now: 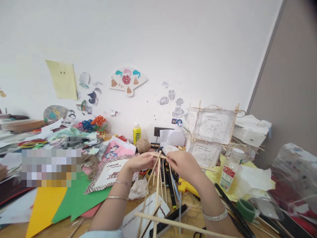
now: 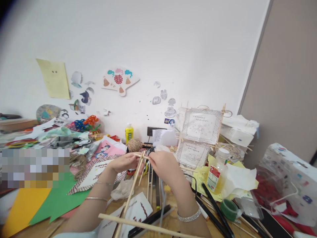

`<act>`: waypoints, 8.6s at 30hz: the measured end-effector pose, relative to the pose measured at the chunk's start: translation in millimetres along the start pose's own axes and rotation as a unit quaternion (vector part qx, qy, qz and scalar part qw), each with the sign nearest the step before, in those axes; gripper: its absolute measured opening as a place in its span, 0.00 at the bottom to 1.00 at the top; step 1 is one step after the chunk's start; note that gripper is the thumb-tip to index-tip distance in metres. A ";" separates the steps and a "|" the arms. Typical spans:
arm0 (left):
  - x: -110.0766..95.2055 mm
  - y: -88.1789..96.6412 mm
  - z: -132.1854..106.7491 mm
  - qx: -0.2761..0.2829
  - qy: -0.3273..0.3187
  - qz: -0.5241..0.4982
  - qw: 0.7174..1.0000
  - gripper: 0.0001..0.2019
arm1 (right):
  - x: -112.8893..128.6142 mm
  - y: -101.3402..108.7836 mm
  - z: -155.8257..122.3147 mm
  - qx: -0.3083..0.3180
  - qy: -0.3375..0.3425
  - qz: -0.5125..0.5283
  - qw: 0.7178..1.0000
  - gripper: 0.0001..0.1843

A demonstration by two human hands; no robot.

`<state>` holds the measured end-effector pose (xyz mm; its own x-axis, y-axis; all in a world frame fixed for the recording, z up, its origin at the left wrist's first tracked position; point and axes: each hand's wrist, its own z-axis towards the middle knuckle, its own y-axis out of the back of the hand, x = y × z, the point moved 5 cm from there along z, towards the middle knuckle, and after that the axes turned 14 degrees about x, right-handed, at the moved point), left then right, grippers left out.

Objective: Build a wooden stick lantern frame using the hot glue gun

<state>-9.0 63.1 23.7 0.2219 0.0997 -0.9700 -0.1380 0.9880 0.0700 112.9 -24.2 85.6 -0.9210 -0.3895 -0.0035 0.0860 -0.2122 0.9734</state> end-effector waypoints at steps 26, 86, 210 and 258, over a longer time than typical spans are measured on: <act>16.5 -14.1 62.6 -0.048 -0.121 -0.246 0.961 0.22 | -29.7 12.9 -14.0 -0.071 0.007 0.014 0.997 0.12; -72.6 -16.5 16.2 -0.227 -0.240 -0.121 0.936 0.09 | -17.9 42.2 -32.9 -0.319 0.080 0.037 0.944 0.16; -97.9 -3.2 -28.2 -0.353 -0.248 -0.048 0.901 0.08 | -62.6 37.2 -55.1 -0.586 0.011 0.585 0.561 0.09; -68.3 69.7 -25.9 -0.413 0.125 0.398 0.810 0.16 | -82.2 44.1 -67.3 -0.594 0.017 0.605 0.529 0.06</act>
<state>-58.8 122.1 88.8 -0.4420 0.5364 -0.7189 -0.7629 0.1968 0.6159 218.0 -61.8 113.4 0.0875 -0.8964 0.4346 0.8019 -0.1955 -0.5645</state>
